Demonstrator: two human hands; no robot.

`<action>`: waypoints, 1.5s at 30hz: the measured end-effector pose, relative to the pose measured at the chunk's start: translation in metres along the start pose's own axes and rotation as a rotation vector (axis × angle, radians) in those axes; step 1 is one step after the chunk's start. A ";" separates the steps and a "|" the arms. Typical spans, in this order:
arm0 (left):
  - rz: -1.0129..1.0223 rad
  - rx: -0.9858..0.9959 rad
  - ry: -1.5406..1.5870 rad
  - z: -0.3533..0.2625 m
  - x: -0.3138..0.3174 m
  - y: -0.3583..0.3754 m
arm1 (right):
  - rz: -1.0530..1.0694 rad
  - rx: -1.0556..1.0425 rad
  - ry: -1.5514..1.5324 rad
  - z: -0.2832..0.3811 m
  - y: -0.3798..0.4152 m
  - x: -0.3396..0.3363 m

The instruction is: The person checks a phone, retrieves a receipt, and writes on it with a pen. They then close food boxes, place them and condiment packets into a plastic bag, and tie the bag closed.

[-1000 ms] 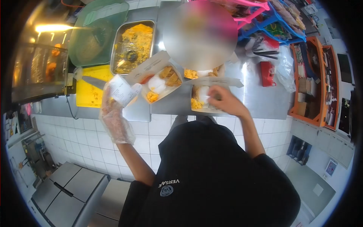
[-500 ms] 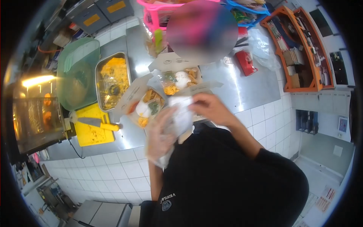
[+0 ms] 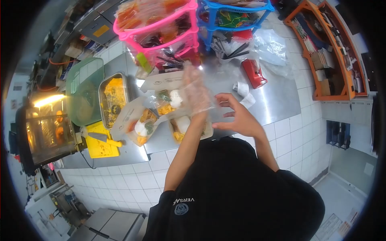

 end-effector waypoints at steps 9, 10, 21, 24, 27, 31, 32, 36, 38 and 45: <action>0.168 -0.605 0.528 0.067 0.100 0.077 | -0.049 0.061 0.112 -0.128 -0.064 -0.056; 0.287 -0.631 0.467 0.066 0.093 0.085 | -0.020 0.109 0.097 -0.136 -0.063 -0.051; 0.041 -0.197 -0.572 0.026 0.029 0.113 | 0.842 0.272 -0.486 -0.146 -0.111 -0.027; -0.045 -0.290 -0.532 -0.012 0.024 0.116 | 0.488 0.315 0.122 -0.187 -0.169 -0.005; -0.159 -0.011 -0.571 -0.055 0.025 0.084 | 0.257 0.086 0.540 -0.187 -0.171 0.036; -0.149 0.291 -0.705 -0.039 0.072 -0.003 | 0.029 -0.016 0.447 -0.162 -0.124 0.012; -0.098 0.312 -0.777 -0.017 0.087 -0.026 | 0.075 -0.024 0.529 -0.187 -0.107 0.005; -0.007 0.031 -0.957 0.049 0.130 -0.041 | 0.165 -0.021 0.441 -0.207 -0.023 -0.064; 0.071 -0.055 -0.763 0.029 0.141 -0.001 | 0.199 -0.024 0.375 -0.186 0.018 -0.111; 0.296 -0.167 -0.612 0.120 0.235 0.022 | -0.287 0.179 0.127 -0.156 0.060 -0.194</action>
Point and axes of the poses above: each hand's wrist, its own y-axis away from the middle knuckle, its own x-axis out of the palm, z = x × y, the point moved 4 cm from there along -y, towards the middle knuckle, and after that the axes turned 9 degrees about -x, right-handed, at the moved point
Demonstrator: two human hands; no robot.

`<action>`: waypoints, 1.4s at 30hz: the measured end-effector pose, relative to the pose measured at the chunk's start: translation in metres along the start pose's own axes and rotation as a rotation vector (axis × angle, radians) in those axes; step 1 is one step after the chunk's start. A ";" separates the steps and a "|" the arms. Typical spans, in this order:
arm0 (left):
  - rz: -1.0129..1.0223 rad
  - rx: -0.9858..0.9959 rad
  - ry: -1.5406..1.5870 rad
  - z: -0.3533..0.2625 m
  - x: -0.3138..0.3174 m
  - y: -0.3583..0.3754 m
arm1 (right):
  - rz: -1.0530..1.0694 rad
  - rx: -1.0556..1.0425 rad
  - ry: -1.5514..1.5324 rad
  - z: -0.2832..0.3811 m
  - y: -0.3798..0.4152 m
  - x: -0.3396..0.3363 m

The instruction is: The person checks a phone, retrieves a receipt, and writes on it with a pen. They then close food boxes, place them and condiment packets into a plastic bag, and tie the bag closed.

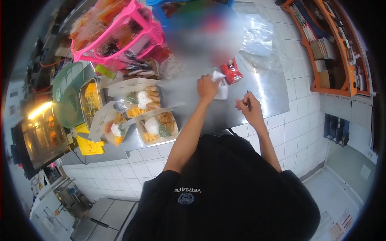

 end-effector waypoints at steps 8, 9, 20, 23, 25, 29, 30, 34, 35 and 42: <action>0.502 0.048 0.809 0.012 -0.065 0.077 | -0.072 -0.052 -0.189 0.012 -0.040 0.075; 0.456 0.052 0.876 0.021 -0.063 0.087 | -0.060 -0.040 -0.293 0.016 -0.044 0.088; 0.117 -0.209 -0.154 0.071 -0.073 0.142 | 0.048 -0.586 0.340 -0.021 -0.107 0.167; -0.244 0.046 -0.478 0.065 -0.068 0.118 | 0.004 -0.617 0.493 -0.025 -0.102 0.167; -0.233 0.111 -0.400 0.082 -0.057 0.086 | -0.055 -0.531 0.519 -0.013 -0.101 0.160; -0.154 0.095 -0.290 0.092 -0.061 0.080 | 0.027 -0.235 0.196 -0.003 -0.103 0.136; -0.169 0.087 -0.260 0.092 -0.067 0.082 | -0.003 -0.265 0.085 -0.005 -0.094 0.132; -0.239 0.082 -0.180 0.087 -0.074 0.089 | 0.126 -0.099 -0.273 -0.026 -0.062 0.145; -0.262 0.084 -0.175 0.087 -0.075 0.089 | 0.070 -0.086 -0.358 -0.033 -0.061 0.150; -0.403 0.167 -0.211 0.096 -0.058 0.090 | 0.096 0.079 -0.536 -0.044 -0.058 0.159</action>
Point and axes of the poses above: each hand's wrist, its own y-axis away from the middle knuckle, its own x-axis out of the palm, z = x × y, the point moved 4 cm from there along -y, towards the middle knuckle, and after that the axes turned 9 degrees about -x, right-handed, at the moved point
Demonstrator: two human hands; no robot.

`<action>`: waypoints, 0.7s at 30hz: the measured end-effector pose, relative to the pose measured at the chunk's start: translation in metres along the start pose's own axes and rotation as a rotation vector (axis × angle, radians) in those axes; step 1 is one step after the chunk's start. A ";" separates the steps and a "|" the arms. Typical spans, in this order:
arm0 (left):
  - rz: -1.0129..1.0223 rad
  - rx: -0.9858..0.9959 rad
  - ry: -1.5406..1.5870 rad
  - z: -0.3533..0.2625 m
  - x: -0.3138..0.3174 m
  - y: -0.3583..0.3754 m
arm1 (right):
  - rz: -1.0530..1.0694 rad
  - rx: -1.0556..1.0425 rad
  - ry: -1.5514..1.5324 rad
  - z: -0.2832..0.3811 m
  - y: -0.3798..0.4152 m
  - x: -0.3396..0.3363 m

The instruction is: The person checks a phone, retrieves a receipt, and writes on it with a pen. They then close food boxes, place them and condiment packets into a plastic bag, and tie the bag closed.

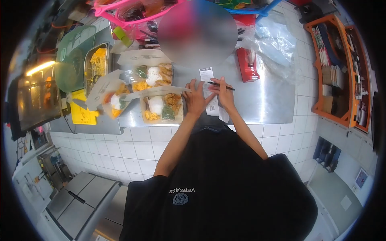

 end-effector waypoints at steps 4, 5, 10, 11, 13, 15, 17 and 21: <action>-0.005 -0.026 -0.017 0.002 0.004 0.004 | 0.106 -0.130 0.304 -0.008 0.001 0.000; -0.008 -0.022 -0.029 0.002 0.006 0.004 | 0.085 -0.174 0.327 -0.009 0.003 -0.001; 0.025 -0.032 0.013 0.003 0.004 0.006 | 0.092 -0.228 0.476 -0.004 0.009 0.002; 0.024 -0.023 0.015 0.004 0.005 0.006 | 0.113 -0.247 0.497 -0.005 0.008 0.003; 0.030 -0.031 0.006 0.002 0.004 0.005 | 0.154 -0.285 0.539 -0.008 0.004 0.004; 0.041 -0.038 0.012 0.001 0.002 0.006 | 0.096 -0.293 0.538 -0.008 0.007 0.000; 0.049 -0.043 0.034 -0.001 -0.002 0.005 | 0.040 -0.297 0.509 -0.005 0.010 -0.002; 0.070 -0.057 0.022 -0.001 -0.005 0.007 | 0.051 -0.282 0.481 -0.009 0.015 -0.007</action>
Point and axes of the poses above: each hand's wrist, its own y-axis away from the middle knuckle, its own x-axis out of the palm, z = x × y, the point moved 4 cm from there along -y, towards the middle knuckle, and after that the axes turned 9 degrees about -x, right-handed, at the moved point
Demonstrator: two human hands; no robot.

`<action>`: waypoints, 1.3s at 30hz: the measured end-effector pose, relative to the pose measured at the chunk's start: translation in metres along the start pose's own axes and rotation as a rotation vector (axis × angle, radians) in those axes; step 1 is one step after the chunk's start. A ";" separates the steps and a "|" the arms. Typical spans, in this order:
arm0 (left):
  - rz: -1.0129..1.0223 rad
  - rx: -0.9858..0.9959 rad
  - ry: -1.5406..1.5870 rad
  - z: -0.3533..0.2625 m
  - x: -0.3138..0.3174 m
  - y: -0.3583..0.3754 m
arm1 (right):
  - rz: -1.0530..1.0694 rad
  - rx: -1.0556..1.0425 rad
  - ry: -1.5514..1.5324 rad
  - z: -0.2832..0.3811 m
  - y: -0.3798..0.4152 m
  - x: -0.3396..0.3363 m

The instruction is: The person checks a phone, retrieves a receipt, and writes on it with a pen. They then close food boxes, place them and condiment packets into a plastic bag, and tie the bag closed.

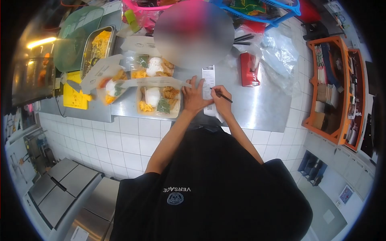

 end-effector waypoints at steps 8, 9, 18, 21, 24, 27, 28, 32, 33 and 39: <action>0.019 0.011 -0.009 -0.001 0.000 0.000 | -0.002 0.033 -0.032 -0.004 0.005 -0.001; 0.018 0.016 -0.006 -0.002 -0.001 -0.002 | -0.013 0.034 -0.034 -0.005 0.006 -0.002; 0.012 0.019 0.003 -0.001 -0.002 0.001 | 0.013 0.053 -0.049 -0.001 0.009 -0.004; 0.017 0.013 0.015 -0.001 -0.003 0.000 | 0.086 0.053 -0.025 0.001 0.009 -0.005; 0.027 0.013 0.018 -0.001 0.000 0.001 | 0.064 0.102 -0.033 -0.004 0.010 -0.004; 0.043 0.005 0.010 -0.001 -0.001 -0.001 | 0.037 0.060 -0.022 -0.006 0.010 -0.005; 0.051 0.005 0.005 -0.001 -0.001 0.000 | 0.038 0.036 -0.009 -0.007 0.013 -0.005; 0.033 0.005 -0.009 -0.002 0.000 0.001 | 0.082 0.080 -0.049 0.003 0.014 -0.006; 0.041 0.011 -0.009 -0.001 0.000 0.002 | 0.079 0.095 -0.048 0.004 0.015 -0.007; 0.086 0.017 -0.048 0.000 0.001 0.001 | 0.120 0.045 -0.002 -0.004 0.020 -0.006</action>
Point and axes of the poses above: each hand's wrist, its own y-axis away from the middle knuckle, its own x-axis out of the palm, z = x × y, the point moved 4 cm from there along -y, towards the middle knuckle, and after that the axes turned 9 degrees about -x, right-handed, at the moved point
